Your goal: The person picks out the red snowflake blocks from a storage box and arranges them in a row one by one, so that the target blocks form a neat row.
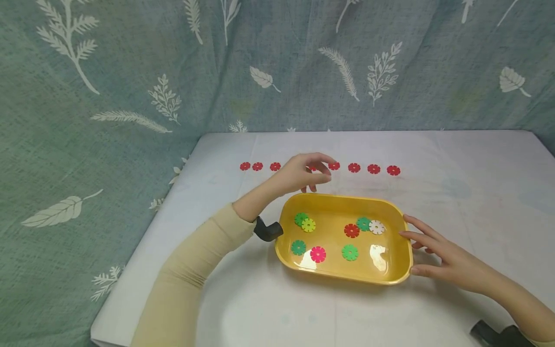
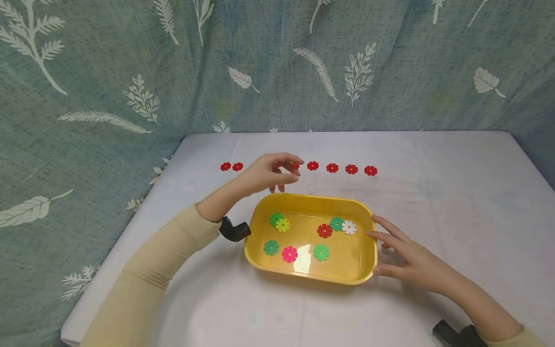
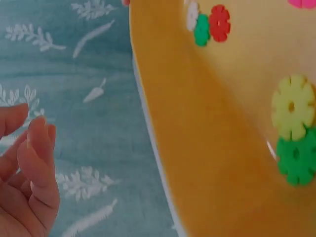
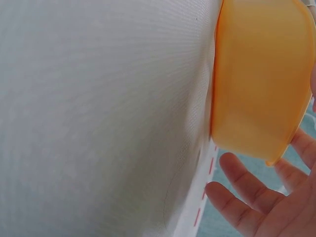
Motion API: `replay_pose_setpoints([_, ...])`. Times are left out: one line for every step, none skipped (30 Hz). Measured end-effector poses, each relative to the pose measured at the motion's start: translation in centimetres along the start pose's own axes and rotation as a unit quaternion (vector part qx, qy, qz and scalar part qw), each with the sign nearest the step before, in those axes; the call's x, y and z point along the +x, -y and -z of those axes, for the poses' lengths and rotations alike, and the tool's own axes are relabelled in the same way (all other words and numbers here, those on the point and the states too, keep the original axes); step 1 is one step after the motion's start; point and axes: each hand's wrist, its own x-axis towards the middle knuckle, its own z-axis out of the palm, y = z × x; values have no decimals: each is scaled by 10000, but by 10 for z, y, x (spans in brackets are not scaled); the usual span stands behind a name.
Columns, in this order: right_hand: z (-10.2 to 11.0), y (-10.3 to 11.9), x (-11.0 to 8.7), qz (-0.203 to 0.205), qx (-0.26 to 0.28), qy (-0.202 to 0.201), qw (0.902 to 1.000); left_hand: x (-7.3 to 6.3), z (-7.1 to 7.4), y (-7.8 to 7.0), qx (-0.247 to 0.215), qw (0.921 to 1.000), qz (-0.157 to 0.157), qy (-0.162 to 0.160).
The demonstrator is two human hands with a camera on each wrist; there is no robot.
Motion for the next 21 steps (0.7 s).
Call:
replay_pose_setpoints([0,0,0,-9,9,6,10000,1,-4,-2,-3,9999,-33,149])
replay_pose_setpoints([0,0,0,-12,19,12,10000,2,-8,-4,10,9995,-64,299])
replay_pose_setpoints([0,0,0,-24,17,18,10000,3,-12,-6,40,9989,-67,458])
replay_pose_setpoints([1,0,0,-33,17,24,10000,4,-16,-7,67,9980,-72,617])
replay_pose_setpoints([1,0,0,-43,12,29,10000,5,-20,-7,56,9971,-71,758])
replay_pose_setpoints([1,0,0,-67,4,43,10000,7,-25,-6,69,9960,-59,884])
replay_pose_setpoints([1,0,1,-90,-5,53,9999,8,-29,-5,115,9947,-81,1022])
replay_pose_setpoints([1,0,1,-99,-16,56,9999,10,-34,-4,160,9932,-95,1147])
replay_pose_setpoints([1,1,1,-102,-29,54,9999,11,-38,-3,192,9916,-104,1274])
replay_pose_setpoints([2,1,1,-91,-29,49,9999,12,-43,-2,225,9899,-115,1394])
replay_pose_setpoints([2,0,1,-72,-33,42,10000,13,-47,-1,267,9883,-115,1497])
replay_pose_setpoints([2,0,1,-43,-34,30,10000,14,-52,0,316,9867,-97,1594])
replay_pose_setpoints([2,0,1,-6,-31,15,10000,15,-56,1,392,9850,-80,1678])
replay_pose_setpoints([2,0,0,28,-31,4,10000,16,-61,2,450,9837,-29,1740])
replay_pose_setpoints([2,0,0,60,-31,-8,10000,18,-65,2,523,9825,45,1787])
replay_pose_setpoints([2,0,0,84,-28,-11,10000,19,-69,4,604,9812,139,1830])
replay_pose_setpoints([2,0,0,105,-29,-14,9999,21,-74,5,672,9800,235,1857])
replay_pose_setpoints([2,0,0,122,-31,-16,9999,22,-78,7,726,9787,346,1888])
replay_pose_setpoints([2,0,0,132,-28,-15,9999,24,-81,8,787,9774,478,1904])
replay_pose_setpoints([2,0,0,135,-31,-16,9999,25,-85,10,835,9762,600,1909])
replay_pose_setpoints([2,0,0,132,-31,-16,9999,26,-88,11,875,9749,721,1918])
